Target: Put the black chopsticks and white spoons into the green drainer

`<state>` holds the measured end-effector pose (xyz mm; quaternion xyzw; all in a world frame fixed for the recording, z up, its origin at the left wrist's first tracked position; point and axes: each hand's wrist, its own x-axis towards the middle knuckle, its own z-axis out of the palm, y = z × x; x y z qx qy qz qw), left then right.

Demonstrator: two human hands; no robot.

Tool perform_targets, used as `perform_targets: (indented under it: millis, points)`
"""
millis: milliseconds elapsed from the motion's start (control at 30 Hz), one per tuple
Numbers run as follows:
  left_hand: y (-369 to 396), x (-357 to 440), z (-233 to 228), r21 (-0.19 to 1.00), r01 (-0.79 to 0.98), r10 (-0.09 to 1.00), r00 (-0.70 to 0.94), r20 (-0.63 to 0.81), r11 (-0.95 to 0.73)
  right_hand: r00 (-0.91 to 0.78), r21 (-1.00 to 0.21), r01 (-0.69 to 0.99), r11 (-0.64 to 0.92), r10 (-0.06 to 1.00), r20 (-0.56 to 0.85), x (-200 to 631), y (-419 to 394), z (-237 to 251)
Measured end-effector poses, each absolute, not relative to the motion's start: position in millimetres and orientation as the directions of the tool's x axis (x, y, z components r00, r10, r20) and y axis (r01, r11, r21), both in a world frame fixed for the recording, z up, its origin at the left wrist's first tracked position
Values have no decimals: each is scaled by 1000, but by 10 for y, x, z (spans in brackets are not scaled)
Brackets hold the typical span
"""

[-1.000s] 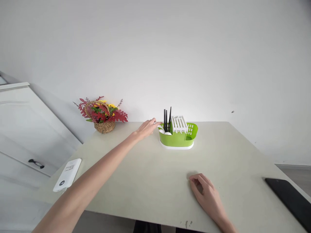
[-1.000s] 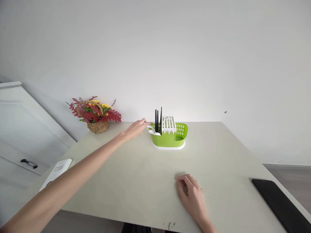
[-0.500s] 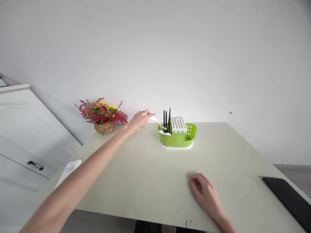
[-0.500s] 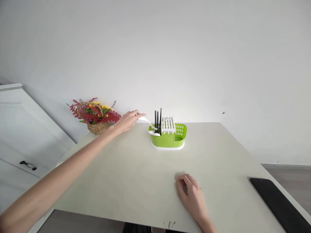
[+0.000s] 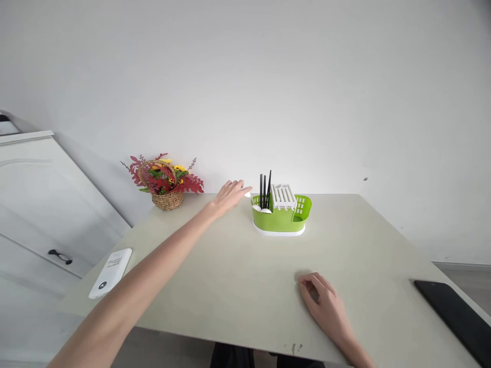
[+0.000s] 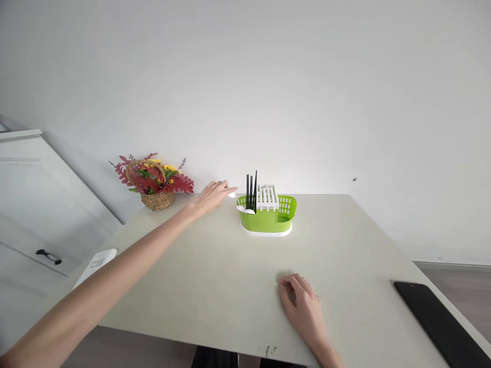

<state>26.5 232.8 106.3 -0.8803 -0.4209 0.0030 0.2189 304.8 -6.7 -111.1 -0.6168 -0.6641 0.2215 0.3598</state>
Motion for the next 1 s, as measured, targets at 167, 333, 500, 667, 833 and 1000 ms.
perform_targets:
  millis: [167,333,500,667,833,1000]
  points:
    - [2358,378,760,-369,740,750,645,150,-563,19,-733,661,161,973,231,3040,-75,-1081]
    - [2404,374,622,-304,747,747,649,143,-591,21,-735,660,159,973,230,3051,-63,-1083]
    - [2329,148,369,133,852,832,443,334,-506,10,-744,647,165,974,225,3051,-62,-1086]
    - [1916,-164,-219,661,724,940,-56,337,-194,3,-744,645,171,974,226,3065,-69,-1171]
    - [1255,-371,-694,761,639,967,-104,231,-113,85,-631,742,226,902,424,3156,259,-1176]
    - [760,-588,-732,805,567,981,31,192,-176,55,-425,874,235,822,567,3068,845,-981]
